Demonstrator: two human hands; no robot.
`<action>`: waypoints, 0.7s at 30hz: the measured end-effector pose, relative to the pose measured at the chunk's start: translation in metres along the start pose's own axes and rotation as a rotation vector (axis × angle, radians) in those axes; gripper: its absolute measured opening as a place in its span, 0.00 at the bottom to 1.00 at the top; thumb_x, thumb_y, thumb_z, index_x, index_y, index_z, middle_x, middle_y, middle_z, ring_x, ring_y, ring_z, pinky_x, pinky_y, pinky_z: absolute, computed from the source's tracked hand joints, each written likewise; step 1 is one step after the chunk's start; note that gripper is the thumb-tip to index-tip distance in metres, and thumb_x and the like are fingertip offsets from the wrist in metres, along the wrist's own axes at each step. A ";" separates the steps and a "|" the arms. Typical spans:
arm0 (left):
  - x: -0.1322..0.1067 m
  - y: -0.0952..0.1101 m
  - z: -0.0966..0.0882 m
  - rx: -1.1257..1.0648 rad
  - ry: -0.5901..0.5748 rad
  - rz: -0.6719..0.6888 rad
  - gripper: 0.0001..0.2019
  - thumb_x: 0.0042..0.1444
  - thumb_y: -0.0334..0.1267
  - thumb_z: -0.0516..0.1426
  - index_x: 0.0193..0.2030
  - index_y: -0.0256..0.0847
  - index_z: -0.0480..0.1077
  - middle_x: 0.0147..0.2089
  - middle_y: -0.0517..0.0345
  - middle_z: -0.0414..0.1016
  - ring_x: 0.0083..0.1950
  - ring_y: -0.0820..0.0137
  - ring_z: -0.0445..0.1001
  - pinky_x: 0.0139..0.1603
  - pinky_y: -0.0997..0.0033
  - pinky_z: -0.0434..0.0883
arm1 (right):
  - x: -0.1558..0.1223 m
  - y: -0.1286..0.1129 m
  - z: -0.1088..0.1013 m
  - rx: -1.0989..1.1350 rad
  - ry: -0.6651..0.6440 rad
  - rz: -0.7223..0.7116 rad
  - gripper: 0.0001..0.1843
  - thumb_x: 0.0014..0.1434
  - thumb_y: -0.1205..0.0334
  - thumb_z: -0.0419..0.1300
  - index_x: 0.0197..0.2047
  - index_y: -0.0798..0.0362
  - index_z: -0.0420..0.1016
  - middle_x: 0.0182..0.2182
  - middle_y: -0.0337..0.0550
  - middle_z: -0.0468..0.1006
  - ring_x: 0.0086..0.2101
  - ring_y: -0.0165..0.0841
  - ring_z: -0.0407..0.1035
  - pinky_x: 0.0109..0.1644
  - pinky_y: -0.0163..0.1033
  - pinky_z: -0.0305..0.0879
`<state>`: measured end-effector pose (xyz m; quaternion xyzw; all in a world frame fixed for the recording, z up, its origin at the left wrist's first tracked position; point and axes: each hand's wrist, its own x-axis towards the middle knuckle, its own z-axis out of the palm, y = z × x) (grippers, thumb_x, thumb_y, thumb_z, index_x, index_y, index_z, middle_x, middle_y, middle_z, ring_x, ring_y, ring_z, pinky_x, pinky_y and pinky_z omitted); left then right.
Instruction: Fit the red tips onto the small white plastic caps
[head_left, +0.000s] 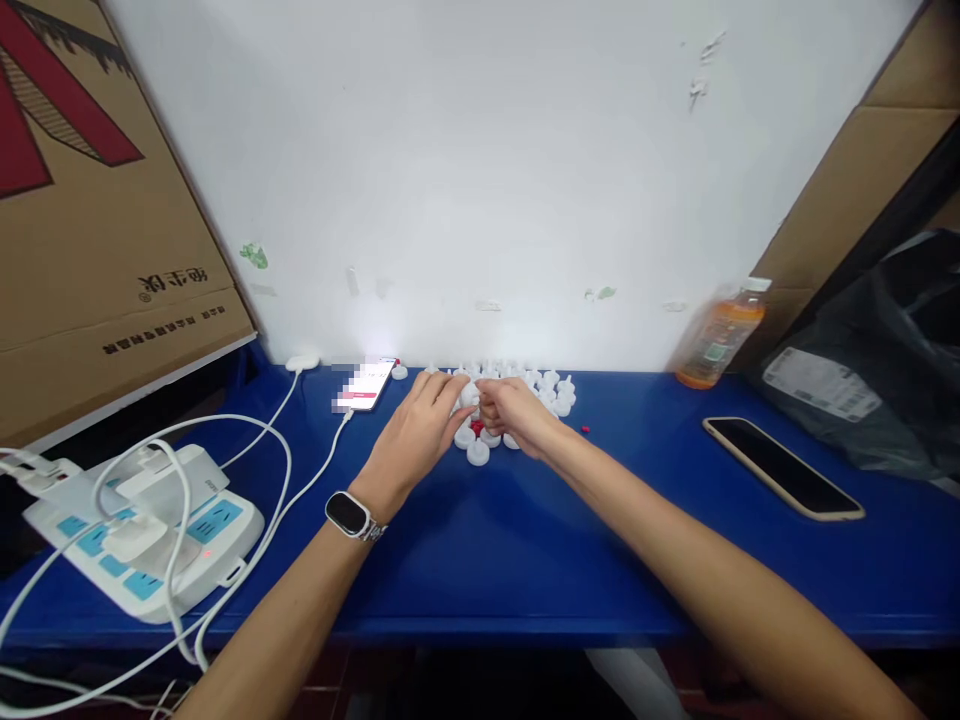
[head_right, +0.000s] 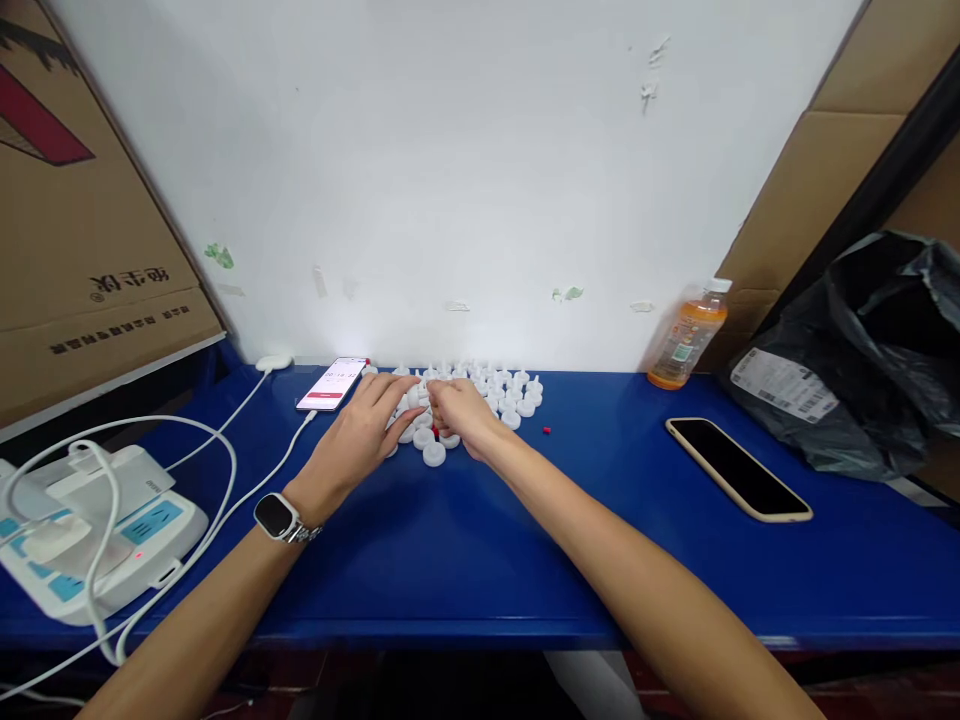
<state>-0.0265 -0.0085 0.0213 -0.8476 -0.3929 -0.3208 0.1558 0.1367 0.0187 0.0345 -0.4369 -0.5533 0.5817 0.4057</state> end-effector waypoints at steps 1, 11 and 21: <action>-0.001 -0.001 -0.002 -0.008 0.032 0.004 0.15 0.69 0.38 0.50 0.60 0.38 0.62 0.53 0.46 0.70 0.55 0.58 0.68 0.56 0.56 0.70 | -0.001 -0.004 -0.003 0.075 -0.018 0.068 0.19 0.62 0.62 0.48 0.21 0.48 0.46 0.15 0.28 0.43 0.17 0.25 0.38 0.22 0.35 0.38; -0.013 -0.037 0.007 -0.241 -0.034 -0.198 0.16 0.66 0.41 0.55 0.58 0.42 0.65 0.47 0.52 0.71 0.45 0.64 0.71 0.50 0.61 0.71 | 0.013 0.015 -0.049 -0.754 0.184 -0.311 0.10 0.58 0.58 0.59 0.28 0.53 0.73 0.21 0.36 0.70 0.24 0.28 0.62 0.31 0.35 0.54; -0.014 -0.036 0.009 -0.342 -0.043 -0.355 0.17 0.61 0.48 0.59 0.53 0.43 0.68 0.43 0.55 0.73 0.41 0.66 0.71 0.41 0.66 0.69 | 0.005 0.004 -0.014 -0.602 0.028 -0.514 0.11 0.60 0.56 0.59 0.41 0.53 0.76 0.28 0.38 0.79 0.29 0.30 0.69 0.36 0.35 0.61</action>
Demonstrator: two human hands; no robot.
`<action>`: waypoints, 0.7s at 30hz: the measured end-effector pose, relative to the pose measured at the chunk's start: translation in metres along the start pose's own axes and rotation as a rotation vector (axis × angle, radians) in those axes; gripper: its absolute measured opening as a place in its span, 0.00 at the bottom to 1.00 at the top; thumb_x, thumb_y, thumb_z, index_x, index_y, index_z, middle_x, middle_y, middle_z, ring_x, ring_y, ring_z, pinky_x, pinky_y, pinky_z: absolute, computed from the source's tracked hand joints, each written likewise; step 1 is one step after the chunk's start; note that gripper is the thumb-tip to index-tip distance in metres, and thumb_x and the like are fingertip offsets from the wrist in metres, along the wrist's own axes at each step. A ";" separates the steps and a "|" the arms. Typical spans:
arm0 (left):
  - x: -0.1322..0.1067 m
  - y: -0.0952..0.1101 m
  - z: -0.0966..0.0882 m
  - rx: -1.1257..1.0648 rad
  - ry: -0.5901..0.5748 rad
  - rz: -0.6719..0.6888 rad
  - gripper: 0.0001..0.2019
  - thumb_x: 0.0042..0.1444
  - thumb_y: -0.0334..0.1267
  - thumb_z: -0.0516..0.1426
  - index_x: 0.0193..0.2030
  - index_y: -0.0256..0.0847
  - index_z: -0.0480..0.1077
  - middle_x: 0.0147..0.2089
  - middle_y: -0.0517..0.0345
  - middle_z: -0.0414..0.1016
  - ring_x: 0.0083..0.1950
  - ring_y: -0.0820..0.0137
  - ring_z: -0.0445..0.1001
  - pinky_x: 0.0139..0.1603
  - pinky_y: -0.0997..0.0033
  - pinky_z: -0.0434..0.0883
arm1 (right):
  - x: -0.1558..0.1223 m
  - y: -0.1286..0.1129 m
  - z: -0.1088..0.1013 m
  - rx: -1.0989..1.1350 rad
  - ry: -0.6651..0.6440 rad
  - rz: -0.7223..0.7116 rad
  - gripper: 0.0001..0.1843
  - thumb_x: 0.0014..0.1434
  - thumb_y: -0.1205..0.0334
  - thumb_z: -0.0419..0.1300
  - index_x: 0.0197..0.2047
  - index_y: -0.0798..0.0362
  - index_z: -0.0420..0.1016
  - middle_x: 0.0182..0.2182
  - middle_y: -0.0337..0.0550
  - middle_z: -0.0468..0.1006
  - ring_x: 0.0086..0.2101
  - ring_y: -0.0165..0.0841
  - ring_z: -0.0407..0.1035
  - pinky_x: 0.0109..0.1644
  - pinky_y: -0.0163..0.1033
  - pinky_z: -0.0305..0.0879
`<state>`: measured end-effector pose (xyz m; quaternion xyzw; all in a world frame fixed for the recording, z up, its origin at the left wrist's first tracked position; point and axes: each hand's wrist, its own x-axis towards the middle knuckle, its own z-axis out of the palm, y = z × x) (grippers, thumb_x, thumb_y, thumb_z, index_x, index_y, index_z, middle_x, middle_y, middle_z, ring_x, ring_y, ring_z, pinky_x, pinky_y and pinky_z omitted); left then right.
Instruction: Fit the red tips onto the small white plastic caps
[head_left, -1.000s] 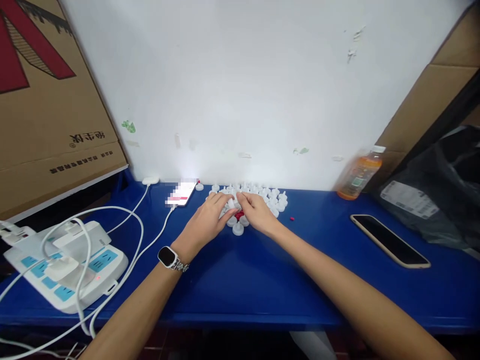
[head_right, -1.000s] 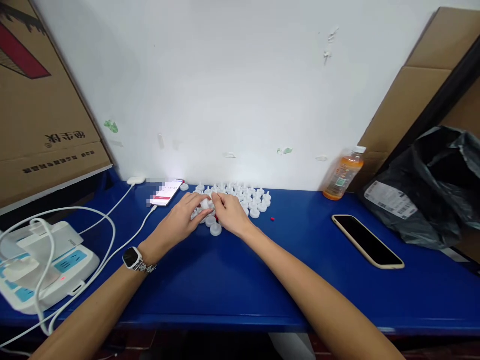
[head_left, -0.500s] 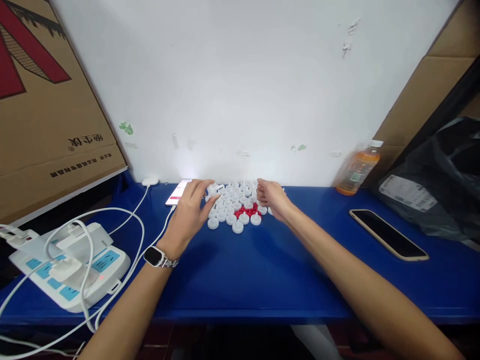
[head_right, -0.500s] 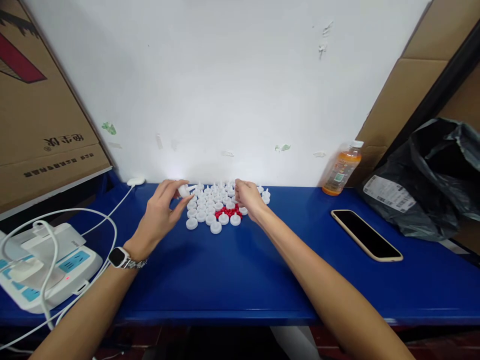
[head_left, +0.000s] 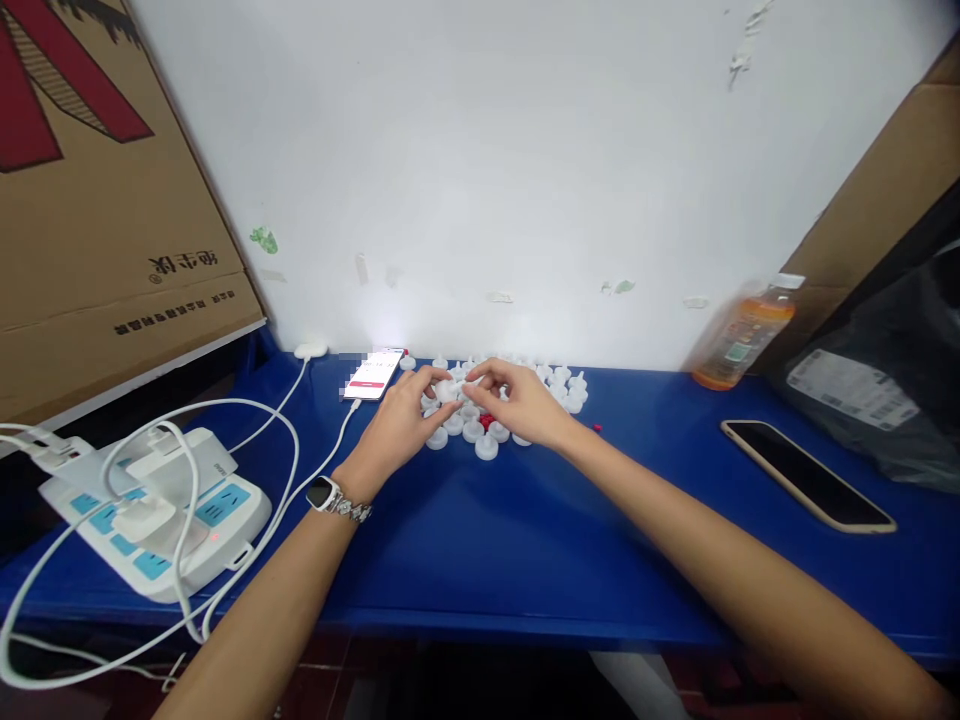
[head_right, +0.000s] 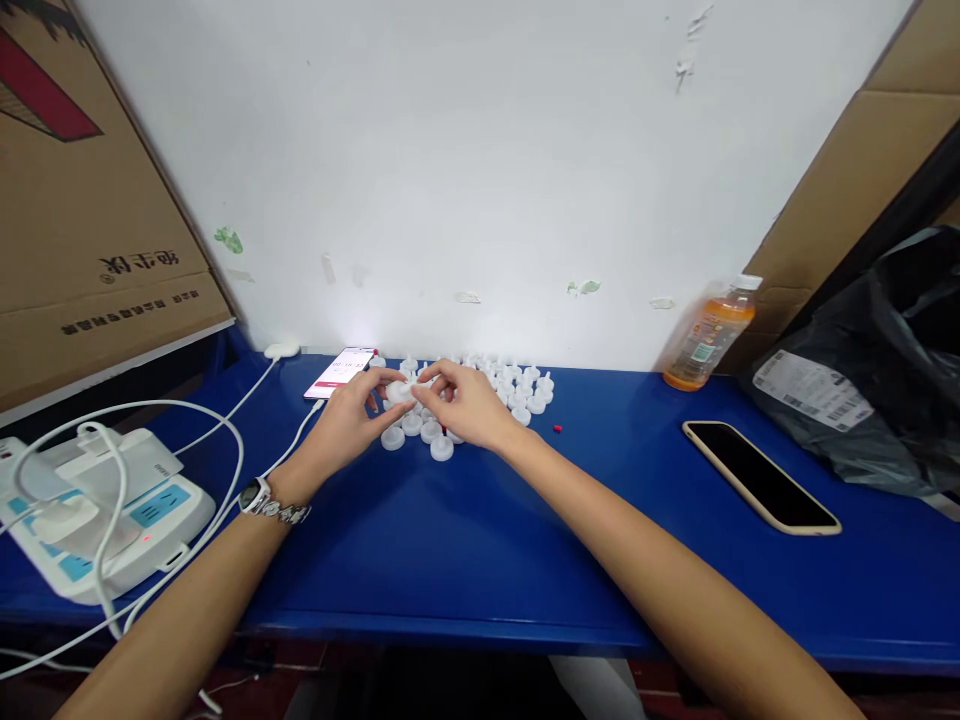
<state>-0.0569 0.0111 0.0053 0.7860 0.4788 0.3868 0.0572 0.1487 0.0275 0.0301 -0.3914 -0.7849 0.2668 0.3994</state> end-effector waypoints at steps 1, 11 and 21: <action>0.000 0.000 -0.001 -0.018 0.020 -0.014 0.17 0.61 0.48 0.59 0.53 0.43 0.68 0.44 0.54 0.73 0.42 0.66 0.72 0.41 0.67 0.69 | 0.004 -0.004 0.006 0.026 -0.019 -0.029 0.10 0.60 0.57 0.59 0.40 0.53 0.76 0.28 0.38 0.79 0.29 0.29 0.69 0.35 0.35 0.61; 0.000 -0.011 -0.014 0.014 0.143 -0.309 0.19 0.57 0.46 0.61 0.52 0.41 0.69 0.41 0.56 0.77 0.38 0.68 0.74 0.39 0.69 0.69 | 0.074 -0.010 0.047 0.086 -0.078 -0.018 0.02 0.56 0.64 0.60 0.33 0.54 0.71 0.23 0.38 0.77 0.25 0.29 0.70 0.29 0.32 0.61; -0.012 -0.018 -0.021 0.325 -0.230 -0.584 0.13 0.62 0.46 0.55 0.30 0.42 0.68 0.32 0.52 0.77 0.35 0.62 0.76 0.33 0.67 0.64 | 0.136 0.034 0.078 -0.247 -0.197 -0.047 0.03 0.52 0.71 0.61 0.31 0.56 0.77 0.27 0.43 0.81 0.30 0.31 0.73 0.34 0.33 0.64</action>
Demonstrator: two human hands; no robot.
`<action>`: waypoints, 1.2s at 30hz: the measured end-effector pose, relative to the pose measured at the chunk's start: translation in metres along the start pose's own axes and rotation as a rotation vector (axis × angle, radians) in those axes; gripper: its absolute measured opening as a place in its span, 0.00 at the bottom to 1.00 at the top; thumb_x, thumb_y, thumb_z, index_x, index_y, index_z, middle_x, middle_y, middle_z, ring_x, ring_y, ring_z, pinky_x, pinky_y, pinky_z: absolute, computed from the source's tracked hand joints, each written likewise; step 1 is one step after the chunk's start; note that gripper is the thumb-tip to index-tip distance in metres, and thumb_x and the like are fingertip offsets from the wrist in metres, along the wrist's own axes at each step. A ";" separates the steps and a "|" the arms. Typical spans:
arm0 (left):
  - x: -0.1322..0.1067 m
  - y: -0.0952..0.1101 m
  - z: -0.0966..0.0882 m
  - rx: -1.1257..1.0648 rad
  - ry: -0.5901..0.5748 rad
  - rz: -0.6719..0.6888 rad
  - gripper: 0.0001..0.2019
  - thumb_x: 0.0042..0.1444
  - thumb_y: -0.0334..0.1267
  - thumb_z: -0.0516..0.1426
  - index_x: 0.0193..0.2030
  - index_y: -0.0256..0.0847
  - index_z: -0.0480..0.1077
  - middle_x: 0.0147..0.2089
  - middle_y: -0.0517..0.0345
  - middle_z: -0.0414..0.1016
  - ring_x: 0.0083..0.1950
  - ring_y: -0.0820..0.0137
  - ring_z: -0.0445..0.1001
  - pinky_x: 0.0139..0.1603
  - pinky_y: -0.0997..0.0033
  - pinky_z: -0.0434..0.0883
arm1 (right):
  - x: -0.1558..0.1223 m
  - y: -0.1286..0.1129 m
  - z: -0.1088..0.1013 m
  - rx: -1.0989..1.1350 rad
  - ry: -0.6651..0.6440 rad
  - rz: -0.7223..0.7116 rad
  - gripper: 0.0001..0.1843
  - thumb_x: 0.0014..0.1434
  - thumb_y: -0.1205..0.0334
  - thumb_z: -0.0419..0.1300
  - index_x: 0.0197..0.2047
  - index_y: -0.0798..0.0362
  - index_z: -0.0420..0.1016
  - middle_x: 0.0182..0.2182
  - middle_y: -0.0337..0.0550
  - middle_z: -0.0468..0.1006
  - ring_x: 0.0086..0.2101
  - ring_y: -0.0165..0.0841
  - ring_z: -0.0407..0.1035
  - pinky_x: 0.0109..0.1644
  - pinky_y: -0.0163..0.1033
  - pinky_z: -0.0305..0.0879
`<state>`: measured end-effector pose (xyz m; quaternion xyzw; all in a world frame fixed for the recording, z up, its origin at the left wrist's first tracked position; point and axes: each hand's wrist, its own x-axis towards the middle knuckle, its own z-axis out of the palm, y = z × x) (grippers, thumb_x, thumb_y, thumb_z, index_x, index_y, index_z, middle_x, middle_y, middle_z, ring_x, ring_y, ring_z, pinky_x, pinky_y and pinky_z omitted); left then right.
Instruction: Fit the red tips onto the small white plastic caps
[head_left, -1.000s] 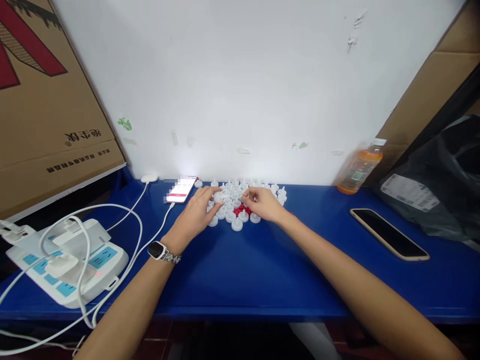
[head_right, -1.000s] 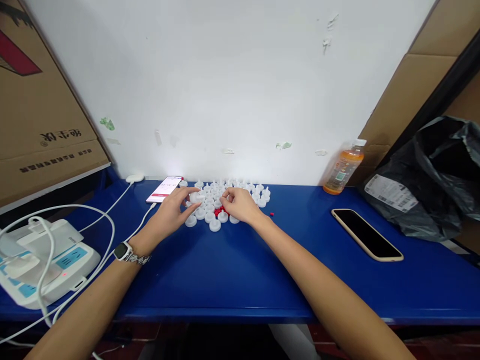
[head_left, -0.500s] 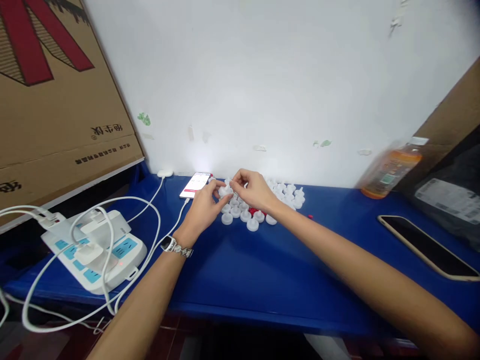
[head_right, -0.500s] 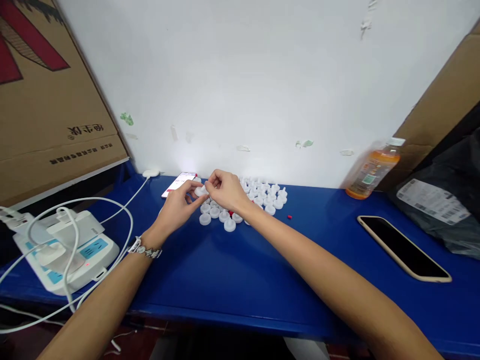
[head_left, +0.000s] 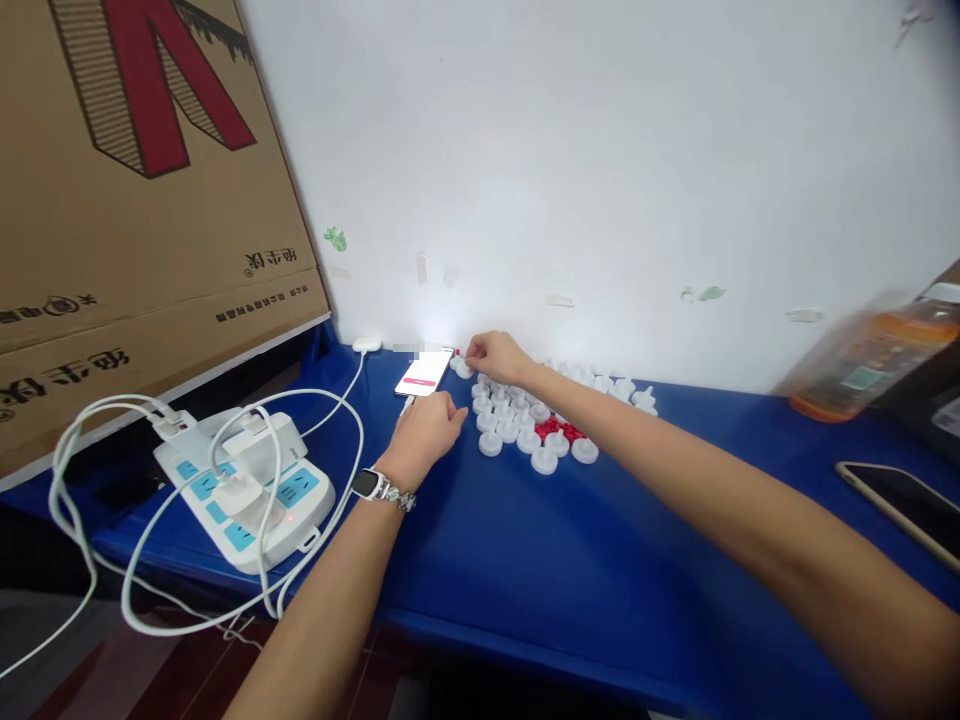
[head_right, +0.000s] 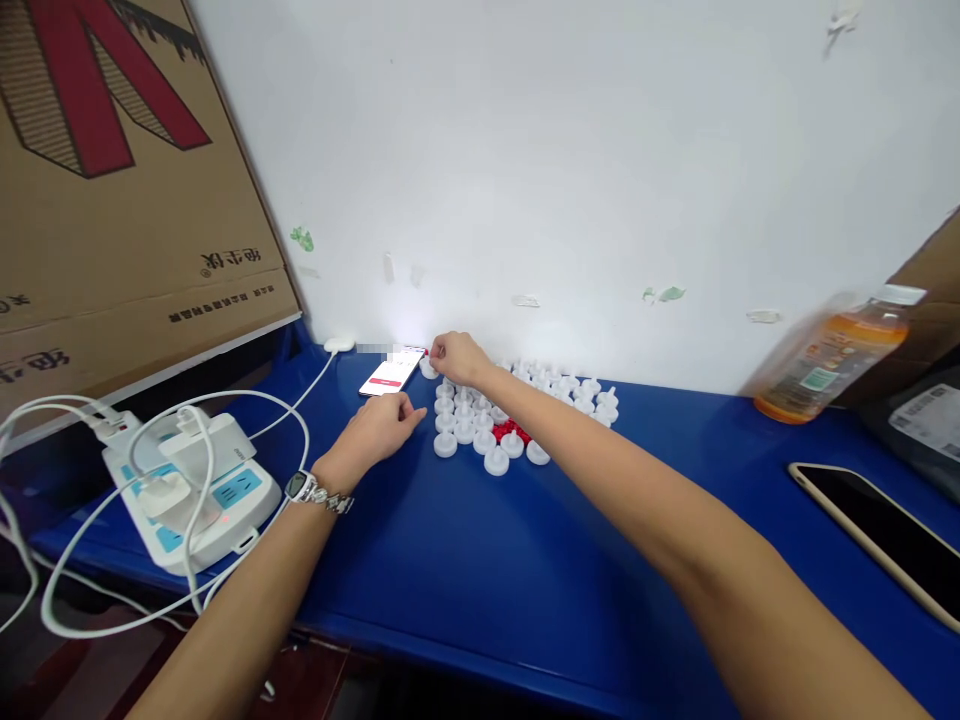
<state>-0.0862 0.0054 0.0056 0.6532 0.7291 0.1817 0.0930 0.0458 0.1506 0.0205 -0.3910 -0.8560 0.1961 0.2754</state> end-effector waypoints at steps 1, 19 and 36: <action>0.000 0.000 0.000 0.002 0.003 0.009 0.13 0.62 0.46 0.55 0.30 0.42 0.68 0.32 0.52 0.77 0.35 0.62 0.76 0.33 0.67 0.64 | 0.002 0.003 0.002 -0.039 -0.025 -0.018 0.04 0.52 0.71 0.62 0.31 0.56 0.78 0.27 0.43 0.81 0.30 0.31 0.73 0.34 0.33 0.64; 0.000 0.002 0.010 0.028 0.091 0.093 0.09 0.64 0.42 0.52 0.43 0.39 0.67 0.40 0.45 0.77 0.42 0.54 0.78 0.39 0.60 0.70 | 0.033 -0.008 0.015 -0.270 0.019 0.137 0.05 0.54 0.65 0.61 0.35 0.54 0.78 0.37 0.48 0.81 0.38 0.36 0.72 0.42 0.38 0.63; -0.021 0.057 0.007 -0.230 0.239 0.802 0.13 0.69 0.41 0.49 0.56 0.43 0.66 0.53 0.50 0.73 0.54 0.60 0.70 0.55 0.58 0.69 | -0.159 -0.027 -0.044 0.218 0.259 0.070 0.20 0.69 0.52 0.45 0.26 0.50 0.56 0.21 0.33 0.61 0.25 0.29 0.59 0.31 0.36 0.52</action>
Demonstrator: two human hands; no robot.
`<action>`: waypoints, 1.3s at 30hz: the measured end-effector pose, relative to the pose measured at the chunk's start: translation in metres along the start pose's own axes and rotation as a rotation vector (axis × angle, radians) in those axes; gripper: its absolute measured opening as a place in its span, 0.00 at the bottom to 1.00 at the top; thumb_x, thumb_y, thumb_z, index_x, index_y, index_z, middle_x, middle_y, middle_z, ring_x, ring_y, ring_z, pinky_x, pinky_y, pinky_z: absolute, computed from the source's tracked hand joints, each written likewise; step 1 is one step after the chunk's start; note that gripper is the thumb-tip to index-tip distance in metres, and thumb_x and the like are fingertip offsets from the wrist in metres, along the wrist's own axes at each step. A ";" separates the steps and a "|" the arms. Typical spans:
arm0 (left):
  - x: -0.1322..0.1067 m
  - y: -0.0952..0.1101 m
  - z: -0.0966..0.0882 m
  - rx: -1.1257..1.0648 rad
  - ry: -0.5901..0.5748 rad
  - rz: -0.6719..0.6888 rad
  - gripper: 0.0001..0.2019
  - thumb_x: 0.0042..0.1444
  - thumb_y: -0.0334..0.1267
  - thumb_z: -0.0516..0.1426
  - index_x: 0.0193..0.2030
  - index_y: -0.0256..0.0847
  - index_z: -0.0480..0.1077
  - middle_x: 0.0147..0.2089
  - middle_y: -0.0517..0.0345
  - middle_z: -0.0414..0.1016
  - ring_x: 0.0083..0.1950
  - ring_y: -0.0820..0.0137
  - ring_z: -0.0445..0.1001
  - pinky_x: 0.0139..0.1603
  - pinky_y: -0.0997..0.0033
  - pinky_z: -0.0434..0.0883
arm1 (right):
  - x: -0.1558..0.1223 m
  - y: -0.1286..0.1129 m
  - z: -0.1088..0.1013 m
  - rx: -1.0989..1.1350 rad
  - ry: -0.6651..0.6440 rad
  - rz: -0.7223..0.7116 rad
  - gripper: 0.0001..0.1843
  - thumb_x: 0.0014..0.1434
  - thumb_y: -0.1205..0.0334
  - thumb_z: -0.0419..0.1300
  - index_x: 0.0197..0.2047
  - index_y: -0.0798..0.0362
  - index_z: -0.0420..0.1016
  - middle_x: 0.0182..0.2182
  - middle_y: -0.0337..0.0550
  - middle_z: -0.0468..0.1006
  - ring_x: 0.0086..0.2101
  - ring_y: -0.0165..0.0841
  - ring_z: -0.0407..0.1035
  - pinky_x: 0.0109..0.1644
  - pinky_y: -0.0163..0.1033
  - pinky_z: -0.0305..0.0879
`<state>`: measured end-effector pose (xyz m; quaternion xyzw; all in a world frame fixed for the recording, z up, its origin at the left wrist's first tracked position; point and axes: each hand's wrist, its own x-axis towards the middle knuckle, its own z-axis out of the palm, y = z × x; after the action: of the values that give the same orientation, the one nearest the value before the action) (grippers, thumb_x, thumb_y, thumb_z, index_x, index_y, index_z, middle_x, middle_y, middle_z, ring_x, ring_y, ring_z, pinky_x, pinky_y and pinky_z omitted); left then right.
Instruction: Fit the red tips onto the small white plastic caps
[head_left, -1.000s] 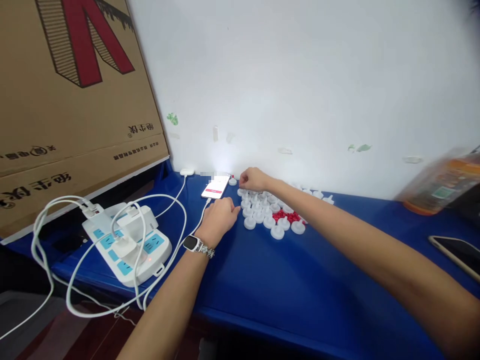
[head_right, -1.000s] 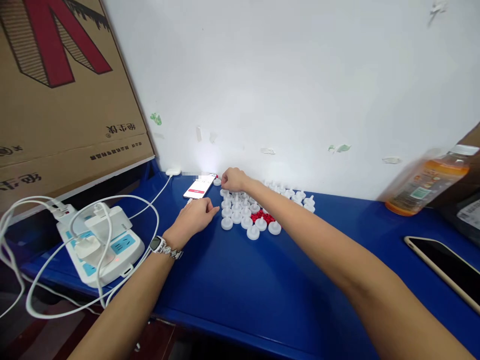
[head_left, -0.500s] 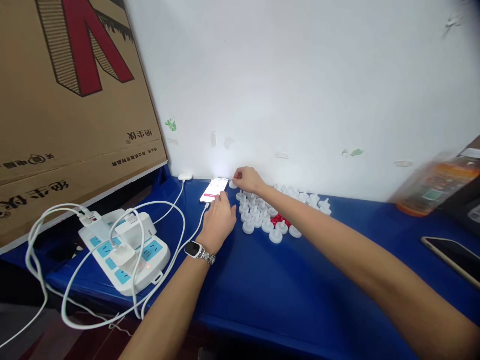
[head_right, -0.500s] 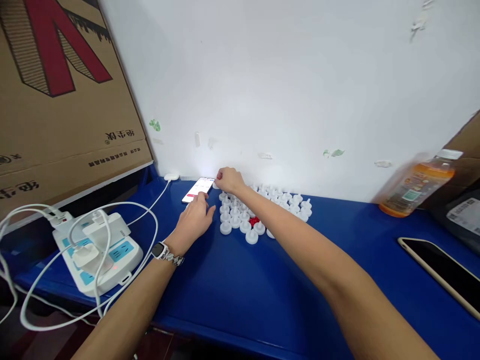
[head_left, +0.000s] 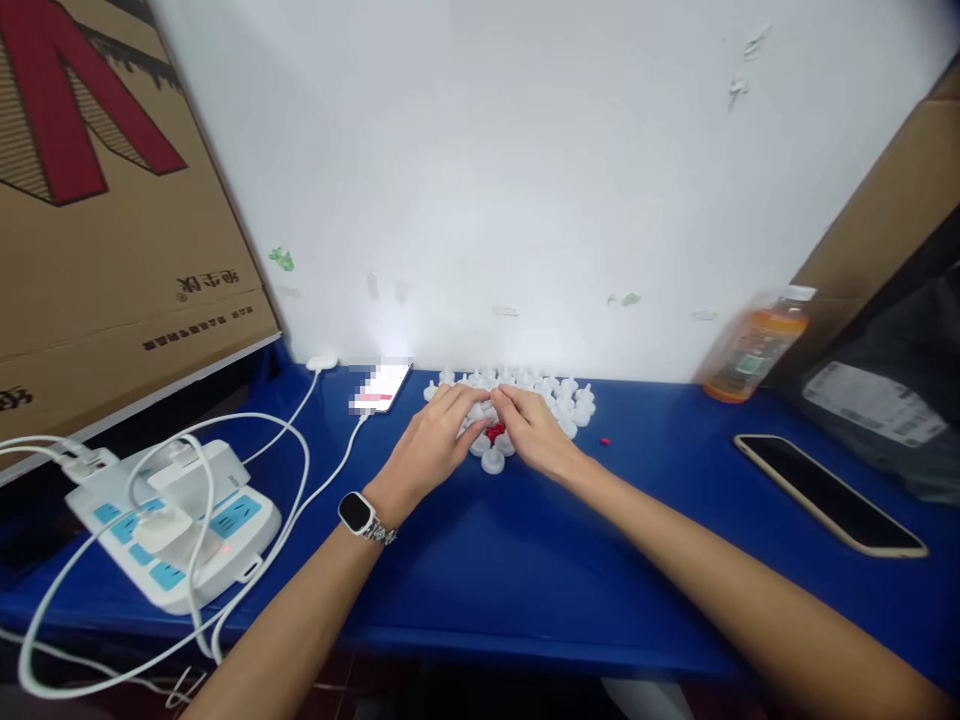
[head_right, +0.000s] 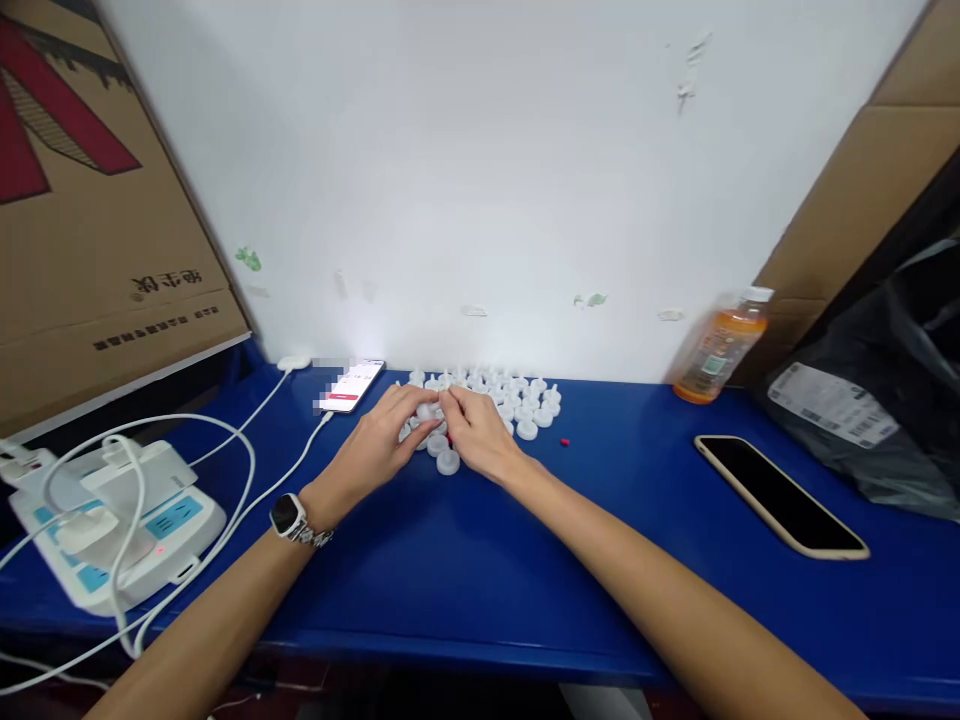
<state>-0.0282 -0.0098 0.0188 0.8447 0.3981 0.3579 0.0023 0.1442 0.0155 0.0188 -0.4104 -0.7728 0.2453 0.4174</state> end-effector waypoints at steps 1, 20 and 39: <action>0.001 0.003 0.000 0.039 0.001 0.037 0.13 0.69 0.40 0.49 0.56 0.42 0.66 0.54 0.50 0.73 0.55 0.59 0.69 0.56 0.57 0.68 | -0.002 0.001 -0.001 0.046 0.021 0.024 0.21 0.68 0.50 0.45 0.26 0.50 0.56 0.20 0.33 0.60 0.25 0.29 0.58 0.31 0.35 0.53; 0.005 0.015 0.007 0.457 0.109 0.069 0.15 0.69 0.38 0.49 0.58 0.41 0.67 0.54 0.46 0.74 0.52 0.55 0.68 0.51 0.54 0.64 | 0.009 -0.005 0.000 0.162 0.108 0.255 0.18 0.58 0.58 0.48 0.17 0.50 0.54 0.14 0.34 0.56 0.19 0.28 0.52 0.24 0.35 0.47; 0.001 -0.011 -0.013 -0.731 -0.197 -0.363 0.19 0.65 0.54 0.52 0.49 0.40 0.71 0.41 0.53 0.74 0.36 0.70 0.70 0.40 0.67 0.70 | 0.003 0.014 -0.032 -0.117 0.068 0.003 0.22 0.69 0.51 0.44 0.24 0.50 0.54 0.19 0.35 0.59 0.24 0.30 0.56 0.32 0.37 0.51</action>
<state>-0.0431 -0.0053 0.0256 0.7345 0.3850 0.3870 0.4031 0.1761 0.0267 0.0272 -0.4433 -0.7705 0.1864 0.4184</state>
